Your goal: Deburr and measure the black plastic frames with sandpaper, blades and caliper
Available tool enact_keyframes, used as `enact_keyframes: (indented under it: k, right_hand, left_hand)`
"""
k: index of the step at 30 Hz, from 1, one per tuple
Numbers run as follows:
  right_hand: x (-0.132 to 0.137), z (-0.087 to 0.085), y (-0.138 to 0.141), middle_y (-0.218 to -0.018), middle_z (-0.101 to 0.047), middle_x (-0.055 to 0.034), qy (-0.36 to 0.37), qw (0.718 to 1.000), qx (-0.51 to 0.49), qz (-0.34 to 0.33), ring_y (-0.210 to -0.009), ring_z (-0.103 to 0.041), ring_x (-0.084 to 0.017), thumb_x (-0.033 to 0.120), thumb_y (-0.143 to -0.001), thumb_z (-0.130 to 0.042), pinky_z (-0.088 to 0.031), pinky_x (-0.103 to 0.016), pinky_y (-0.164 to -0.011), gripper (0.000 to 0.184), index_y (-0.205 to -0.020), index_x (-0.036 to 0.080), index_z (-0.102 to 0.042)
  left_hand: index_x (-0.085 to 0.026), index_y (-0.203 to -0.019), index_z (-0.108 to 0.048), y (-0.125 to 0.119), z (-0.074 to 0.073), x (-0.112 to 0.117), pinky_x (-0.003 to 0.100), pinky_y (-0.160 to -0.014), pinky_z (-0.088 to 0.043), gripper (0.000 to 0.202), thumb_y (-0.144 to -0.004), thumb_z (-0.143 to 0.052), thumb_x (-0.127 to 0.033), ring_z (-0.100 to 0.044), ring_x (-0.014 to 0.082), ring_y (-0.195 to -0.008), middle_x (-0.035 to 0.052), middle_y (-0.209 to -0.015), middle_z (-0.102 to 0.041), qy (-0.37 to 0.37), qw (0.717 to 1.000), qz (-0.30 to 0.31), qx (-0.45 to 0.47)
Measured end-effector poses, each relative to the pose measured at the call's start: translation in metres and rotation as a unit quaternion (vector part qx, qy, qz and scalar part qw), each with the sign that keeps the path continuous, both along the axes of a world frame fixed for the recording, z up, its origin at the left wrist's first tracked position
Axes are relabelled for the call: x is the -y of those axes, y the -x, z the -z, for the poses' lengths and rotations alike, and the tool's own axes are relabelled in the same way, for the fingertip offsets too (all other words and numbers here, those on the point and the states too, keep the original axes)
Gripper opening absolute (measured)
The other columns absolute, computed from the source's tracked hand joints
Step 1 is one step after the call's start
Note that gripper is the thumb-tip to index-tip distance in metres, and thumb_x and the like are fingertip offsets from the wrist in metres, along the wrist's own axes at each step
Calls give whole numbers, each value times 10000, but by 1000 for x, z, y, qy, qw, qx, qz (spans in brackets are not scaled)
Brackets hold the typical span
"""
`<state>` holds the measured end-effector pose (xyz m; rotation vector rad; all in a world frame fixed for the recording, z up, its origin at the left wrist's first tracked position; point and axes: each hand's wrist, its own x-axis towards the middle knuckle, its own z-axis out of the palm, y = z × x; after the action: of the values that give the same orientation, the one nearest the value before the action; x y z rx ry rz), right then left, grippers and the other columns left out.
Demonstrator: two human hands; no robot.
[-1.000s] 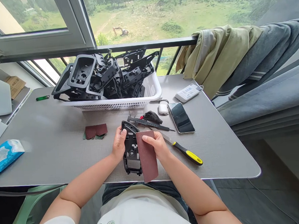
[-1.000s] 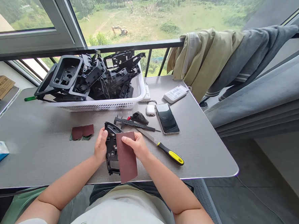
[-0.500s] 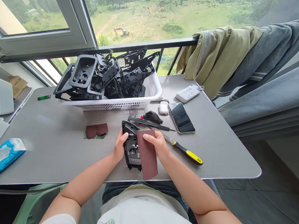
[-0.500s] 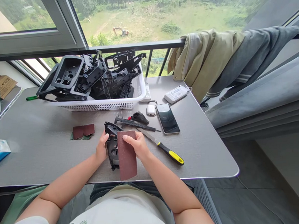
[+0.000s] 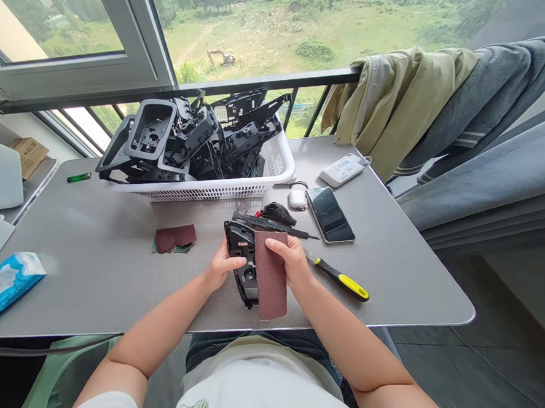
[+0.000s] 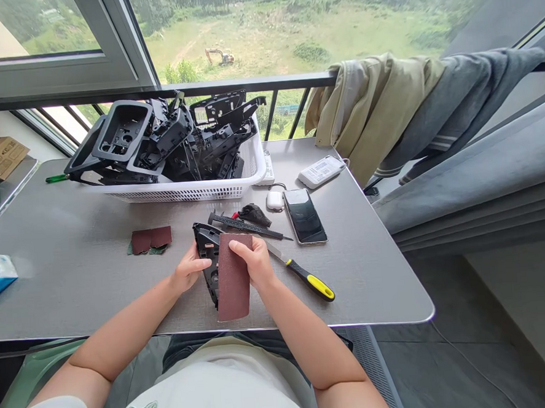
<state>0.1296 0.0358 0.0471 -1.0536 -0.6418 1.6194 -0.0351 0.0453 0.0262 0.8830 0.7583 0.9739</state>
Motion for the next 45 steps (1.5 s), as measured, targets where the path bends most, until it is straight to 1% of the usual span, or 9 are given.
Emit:
enact_keyframes:
  k: [4,9,16,20,25,29,34,39,45]
  right_hand:
    - [0,-1,1,-556,-666,-8,-1,1000,-1,-6,-466,-582,-159,453,-540,-806,-488,-287,-467,310,-618,188,-664]
    - [-1,-1,2,-555,-656,-4,-3,1000,6,0,-470,-563,-140,444,-533,-810,-473,-267,-470,318,-601,183,-642]
    - [-1,-3,3,-493,-597,15,1,1000,22,-10,-417,-489,-111,462,-521,-810,-434,-252,-429,348,-567,183,-606]
    - [0,-2,5,-479,-588,10,-3,999,30,-29,-418,-478,-112,481,-504,-816,-430,-257,-435,372,-540,181,-598]
    - [-2,-1,4,-516,-606,10,-3,999,40,-37,-451,-504,-115,484,-528,-804,-433,-252,-464,358,-581,179,-624]
    - [-3,-3,0,-545,-625,7,-6,997,62,-48,-477,-529,-125,475,-545,-798,-435,-254,-482,343,-620,175,-650]
    - [-4,-4,-2,-528,-610,13,-17,991,109,-74,-481,-506,-117,428,-557,-797,-395,-243,-474,303,-574,165,-647]
    - [-8,-2,-5,-460,-547,40,-19,985,154,-82,-449,-436,-87,341,-574,-779,-322,-219,-449,258,-509,159,-608]
    - [-8,-2,-8,-507,-594,22,-20,982,167,-87,-481,-488,-109,368,-595,-767,-370,-235,-469,251,-543,158,-639]
  left_hand:
    - [-216,-1089,-575,-3,4,2,379,-871,-442,521,-633,-808,-314,-606,248,-967,39,-1032,-667,-18,999,-29,-1]
    - [-218,-1025,-555,-8,4,3,359,-828,-461,470,-707,-736,-514,-623,232,-912,26,-938,-657,28,996,-90,-4]
    - [-250,-1137,-454,-12,-1,4,331,-816,-466,711,-571,-875,-334,-630,206,-889,5,-960,-646,-3,991,-123,-62]
    - [-238,-1109,-479,-12,-1,4,330,-799,-463,630,-613,-847,-365,-624,199,-845,2,-910,-643,4,988,-138,-67]
    - [-231,-1116,-500,-11,-5,5,334,-769,-474,610,-612,-825,-338,-627,204,-836,13,-912,-652,18,991,-132,-12]
    - [-223,-1081,-511,-11,-9,3,347,-758,-485,556,-614,-786,-348,-643,219,-833,12,-886,-651,58,987,-146,18]
    - [-224,-1068,-523,-13,-9,1,340,-815,-489,522,-641,-789,-364,-642,197,-867,18,-953,-671,67,984,-164,3]
    - [-223,-1065,-533,-14,-5,1,308,-762,-486,526,-641,-809,-368,-625,167,-817,0,-923,-651,80,982,-168,-12]
    - [-225,-1063,-538,-13,-4,0,318,-781,-479,513,-651,-803,-377,-627,183,-848,0,-923,-644,75,983,-167,-17]
